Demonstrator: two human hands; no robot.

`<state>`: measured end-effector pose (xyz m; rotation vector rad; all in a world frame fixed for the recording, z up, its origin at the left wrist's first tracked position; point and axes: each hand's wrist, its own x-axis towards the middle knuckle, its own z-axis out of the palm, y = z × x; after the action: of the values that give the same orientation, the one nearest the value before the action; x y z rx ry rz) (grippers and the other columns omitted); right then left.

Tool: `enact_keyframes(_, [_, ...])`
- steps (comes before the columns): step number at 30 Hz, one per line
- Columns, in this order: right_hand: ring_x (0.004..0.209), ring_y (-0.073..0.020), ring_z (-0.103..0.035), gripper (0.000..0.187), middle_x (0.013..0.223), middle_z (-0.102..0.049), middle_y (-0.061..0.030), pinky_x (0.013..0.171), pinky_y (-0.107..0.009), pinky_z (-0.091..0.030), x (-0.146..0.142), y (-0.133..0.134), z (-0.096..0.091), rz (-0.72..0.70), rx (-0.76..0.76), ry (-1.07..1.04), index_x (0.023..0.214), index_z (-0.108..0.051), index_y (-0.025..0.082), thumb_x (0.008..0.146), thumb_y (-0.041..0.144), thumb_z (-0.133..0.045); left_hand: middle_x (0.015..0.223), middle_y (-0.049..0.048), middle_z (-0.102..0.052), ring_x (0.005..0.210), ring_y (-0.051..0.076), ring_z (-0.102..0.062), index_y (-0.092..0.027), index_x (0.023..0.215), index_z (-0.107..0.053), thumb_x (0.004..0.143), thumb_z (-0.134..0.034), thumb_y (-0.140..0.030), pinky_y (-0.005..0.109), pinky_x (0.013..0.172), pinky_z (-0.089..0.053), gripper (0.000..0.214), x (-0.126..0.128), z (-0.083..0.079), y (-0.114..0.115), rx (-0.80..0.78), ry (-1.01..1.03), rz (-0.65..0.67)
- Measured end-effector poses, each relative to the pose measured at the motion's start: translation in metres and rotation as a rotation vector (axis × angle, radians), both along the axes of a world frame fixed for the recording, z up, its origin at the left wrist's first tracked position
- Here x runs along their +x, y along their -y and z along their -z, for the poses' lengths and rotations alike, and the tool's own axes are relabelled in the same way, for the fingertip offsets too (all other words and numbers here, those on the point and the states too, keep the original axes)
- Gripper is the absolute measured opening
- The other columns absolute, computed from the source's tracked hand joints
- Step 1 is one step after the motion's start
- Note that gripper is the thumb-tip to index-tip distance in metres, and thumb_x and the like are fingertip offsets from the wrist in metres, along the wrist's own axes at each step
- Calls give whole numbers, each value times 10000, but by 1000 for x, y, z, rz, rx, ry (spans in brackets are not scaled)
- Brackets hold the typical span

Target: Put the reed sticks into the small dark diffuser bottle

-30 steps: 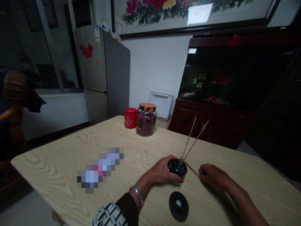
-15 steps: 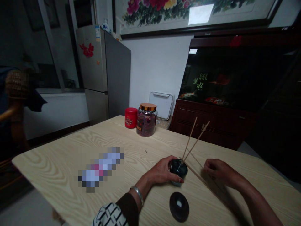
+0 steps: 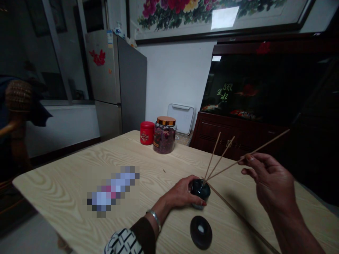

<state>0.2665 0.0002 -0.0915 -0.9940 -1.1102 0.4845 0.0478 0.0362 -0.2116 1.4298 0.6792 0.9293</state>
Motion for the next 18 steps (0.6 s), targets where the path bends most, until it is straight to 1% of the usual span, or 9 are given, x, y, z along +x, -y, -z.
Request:
enact_keyframes(4, [744,-167,-661,277,804,-689,-27,574,-254,-577,-10,-3,11,-32,-38,123,869,-665,213,770,450,-771,989,55,-683,926,196,-621,-142,1117,-653,441,-948,-173,303,832,-480,738,0,2,-1,2,-2,5])
enact_keyframes(10, [758,-195,-661,295,806,-683,-37,592,-293,-576,-26,-5,24,-151,-108,245,855,-644,200,796,476,-731,1011,72,-682,937,200,-614,-137,1115,-648,443,-954,-191,301,825,-472,741,1,5,-2,9,29,15])
enact_keyframes(13, [767,-201,-654,298,815,-672,-42,614,-303,-569,-29,-9,34,-205,-172,333,845,-635,196,817,487,-699,1006,68,-683,925,195,-610,-141,1120,-651,451,-959,-222,302,831,-460,741,1,7,-4,32,10,5])
enact_keyframes(16, [718,-179,-630,302,801,-653,-30,599,-286,-541,-29,-15,43,-251,-254,435,834,-630,197,833,497,-665,998,60,-681,920,195,-606,-144,1119,-655,451,-960,-237,301,826,-457,739,0,7,-4,43,-16,-1])
enact_keyframes(18, [690,-172,-617,318,786,-645,-25,584,-279,-521,-29,-16,46,-299,-304,501,830,-631,196,837,514,-648,996,58,-678,918,197,-607,-144,1123,-654,448,-959,-241,301,819,-462,747,0,6,-4,44,-17,-2])
